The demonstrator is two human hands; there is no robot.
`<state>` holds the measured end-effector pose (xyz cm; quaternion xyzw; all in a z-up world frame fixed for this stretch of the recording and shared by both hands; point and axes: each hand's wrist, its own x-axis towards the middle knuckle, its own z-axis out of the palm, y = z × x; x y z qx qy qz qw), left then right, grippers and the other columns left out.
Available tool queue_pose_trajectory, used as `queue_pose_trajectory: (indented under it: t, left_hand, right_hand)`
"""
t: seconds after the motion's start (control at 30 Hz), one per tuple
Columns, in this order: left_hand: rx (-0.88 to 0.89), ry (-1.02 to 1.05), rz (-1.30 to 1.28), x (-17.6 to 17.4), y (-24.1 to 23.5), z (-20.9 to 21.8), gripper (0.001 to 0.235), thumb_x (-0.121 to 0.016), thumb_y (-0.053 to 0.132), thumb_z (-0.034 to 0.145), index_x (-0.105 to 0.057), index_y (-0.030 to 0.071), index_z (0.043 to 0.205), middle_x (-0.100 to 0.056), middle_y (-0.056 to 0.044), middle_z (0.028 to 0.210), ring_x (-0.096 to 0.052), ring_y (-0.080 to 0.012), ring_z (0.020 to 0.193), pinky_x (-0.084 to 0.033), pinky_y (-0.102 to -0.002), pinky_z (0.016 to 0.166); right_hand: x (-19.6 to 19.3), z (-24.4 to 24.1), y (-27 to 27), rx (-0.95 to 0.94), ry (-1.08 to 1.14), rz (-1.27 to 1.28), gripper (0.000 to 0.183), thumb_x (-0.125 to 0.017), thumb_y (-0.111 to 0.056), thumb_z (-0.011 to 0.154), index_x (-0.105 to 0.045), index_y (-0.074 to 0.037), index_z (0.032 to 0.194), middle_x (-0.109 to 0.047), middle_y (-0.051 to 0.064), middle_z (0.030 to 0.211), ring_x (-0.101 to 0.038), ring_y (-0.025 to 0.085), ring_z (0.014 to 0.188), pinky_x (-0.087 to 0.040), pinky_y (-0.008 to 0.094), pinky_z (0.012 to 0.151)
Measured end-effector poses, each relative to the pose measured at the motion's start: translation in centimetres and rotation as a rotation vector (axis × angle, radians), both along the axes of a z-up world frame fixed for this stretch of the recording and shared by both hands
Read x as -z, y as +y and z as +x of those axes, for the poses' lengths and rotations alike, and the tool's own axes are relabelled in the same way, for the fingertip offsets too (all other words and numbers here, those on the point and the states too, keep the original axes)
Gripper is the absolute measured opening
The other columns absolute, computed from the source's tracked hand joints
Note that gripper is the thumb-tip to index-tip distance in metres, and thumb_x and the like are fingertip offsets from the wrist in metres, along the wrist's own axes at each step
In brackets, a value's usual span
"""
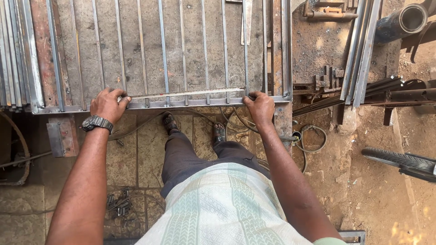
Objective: Welding and measuring metal bars to fabricate a gate or fence.
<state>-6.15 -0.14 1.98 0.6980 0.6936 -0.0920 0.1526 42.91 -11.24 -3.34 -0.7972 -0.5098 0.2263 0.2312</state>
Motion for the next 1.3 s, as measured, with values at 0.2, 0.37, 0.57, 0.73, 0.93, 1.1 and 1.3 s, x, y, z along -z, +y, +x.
queue_pose_trajectory:
  t: [0.2, 0.37, 0.57, 0.73, 0.93, 1.1, 1.3]
  left_hand:
    - [0.002, -0.008, 0.014, -0.3, -0.3, -0.1, 0.027, -0.069, 0.047, 0.097, -0.077, 0.028, 0.114, -0.069, -0.006, 0.123, -0.062, -0.0284, 0.119, -0.047, -0.051, 0.102]
    - [-0.08, -0.278, 0.181, -2.2, -1.9, -0.2, 0.025, -0.078, 0.038, 0.095, -0.077, 0.02, 0.111, -0.069, -0.011, 0.122, -0.067, -0.0303, 0.104, -0.055, -0.047, 0.084]
    - [-0.051, -0.926, 0.383, -3.6, -4.9, 10.1, 0.013, -0.07, 0.017, 0.099, -0.074, 0.014, 0.111, -0.076, -0.005, 0.112, -0.071, -0.0193, 0.104, -0.058, -0.037, 0.091]
    - [-0.375, -1.185, 0.06, -4.4, -8.4, 25.3, 0.012, -0.067, 0.02, 0.099, -0.07, 0.011, 0.108, -0.073, -0.003, 0.091, -0.063, -0.017, 0.07, -0.055, -0.035, 0.061]
    - [-0.413, -1.174, 0.111, -1.0, -11.0, 33.1, 0.019, -0.067, 0.025, 0.099, -0.067, 0.006, 0.101, -0.072, -0.005, 0.084, -0.069, -0.0151, 0.073, -0.056, -0.033, 0.063]
    - [-0.635, -1.291, -0.174, -1.9, -9.8, 32.0, 0.024, -0.065, 0.031, 0.103, -0.072, 0.008, 0.104, -0.066, -0.007, 0.08, -0.052, -0.0211, 0.06, -0.042, -0.035, 0.05]
    - [-0.045, -0.548, 0.127, 4.3, -7.3, 26.9, 0.033, -0.077, 0.038, 0.083, -0.075, 0.013, 0.104, -0.073, -0.007, 0.109, -0.065, -0.0212, 0.097, -0.052, -0.041, 0.087]
  right_hand:
    - [0.8, 0.1, 0.0, -0.012, 0.004, 0.0, 0.037, -0.084, -0.032, 0.085, -0.078, -0.002, 0.107, -0.078, 0.017, 0.091, -0.077, 0.025, 0.079, -0.061, 0.039, 0.072]
    - [0.8, 0.3, -0.8, -0.018, 0.019, 0.207, 0.062, -0.09, -0.03, 0.083, -0.065, 0.005, 0.128, -0.072, 0.021, 0.109, -0.073, 0.027, 0.093, -0.061, 0.039, 0.079]
    - [-8.8, -4.4, -2.1, -0.268, 0.258, 0.184, 0.055, -0.087, -0.029, 0.085, -0.066, -0.004, 0.13, -0.069, 0.014, 0.118, -0.072, 0.023, 0.102, -0.063, 0.037, 0.086]
    - [-15.2, -7.7, -1.7, -0.526, 0.187, -0.003, 0.083, -0.089, -0.028, 0.075, -0.052, -0.003, 0.145, -0.053, 0.017, 0.14, -0.071, 0.028, 0.097, -0.059, 0.041, 0.091]
    - [-13.1, -2.1, -3.7, -0.542, 0.031, 0.263, 0.058, -0.083, -0.018, 0.082, -0.063, -0.007, 0.135, -0.063, 0.015, 0.126, -0.07, 0.031, 0.103, -0.061, 0.041, 0.087]
    - [-10.8, 7.4, -4.4, -0.493, -0.212, -0.023, 0.03, -0.075, -0.013, 0.091, -0.076, -0.022, 0.12, -0.072, 0.005, 0.119, -0.07, 0.017, 0.084, -0.061, 0.026, 0.066]
    - [-6.7, 22.4, -2.0, -0.356, -0.347, 0.092, 0.018, -0.076, -0.015, 0.099, -0.079, -0.018, 0.117, -0.072, 0.01, 0.118, -0.066, 0.018, 0.097, -0.061, 0.029, 0.08]
